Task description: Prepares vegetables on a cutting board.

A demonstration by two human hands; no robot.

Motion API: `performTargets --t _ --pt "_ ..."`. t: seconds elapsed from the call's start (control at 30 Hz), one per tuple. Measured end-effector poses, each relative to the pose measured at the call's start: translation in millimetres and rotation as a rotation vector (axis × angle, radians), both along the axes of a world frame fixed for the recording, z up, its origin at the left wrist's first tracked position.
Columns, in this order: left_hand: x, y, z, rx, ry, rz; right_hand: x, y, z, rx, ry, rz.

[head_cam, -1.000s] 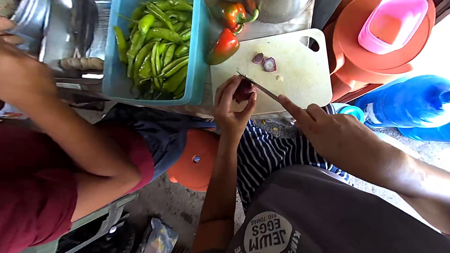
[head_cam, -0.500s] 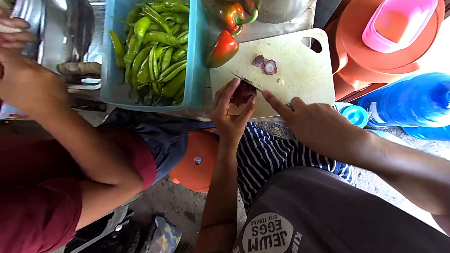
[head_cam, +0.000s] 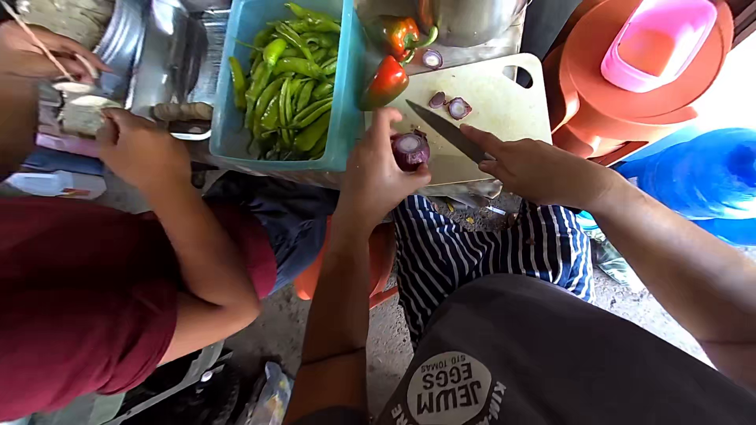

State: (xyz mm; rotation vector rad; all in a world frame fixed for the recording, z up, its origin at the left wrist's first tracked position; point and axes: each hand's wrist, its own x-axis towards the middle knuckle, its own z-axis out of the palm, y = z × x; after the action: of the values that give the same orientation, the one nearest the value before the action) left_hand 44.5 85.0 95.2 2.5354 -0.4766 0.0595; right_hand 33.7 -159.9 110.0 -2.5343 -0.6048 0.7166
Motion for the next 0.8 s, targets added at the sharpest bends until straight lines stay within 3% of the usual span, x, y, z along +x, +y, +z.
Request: performTargets --t 0.13,0.2,0.33,0.5,0.8 --pt "10 -1 -38 -0.513 -0.251 -0.173 -17 -6 -5 0.086 -0.077 -0.116" --pt "10 -8 -62 -0.665 -0.319 -0.167 -26 -3 -8 0.068 -0.125 -0.138" --pt "0 -11 -89 -0.609 -0.379 -0.082 -43 8 -5 -0.013 -0.263 -0.128" --pt "0 -9 -97 -0.605 -0.411 -0.043 -60 14 -3 -0.066 -0.394 -0.063" --pt "-4 -7 -94 -0.705 -0.321 0.013 -55 22 10 -0.210 -0.333 0.016"
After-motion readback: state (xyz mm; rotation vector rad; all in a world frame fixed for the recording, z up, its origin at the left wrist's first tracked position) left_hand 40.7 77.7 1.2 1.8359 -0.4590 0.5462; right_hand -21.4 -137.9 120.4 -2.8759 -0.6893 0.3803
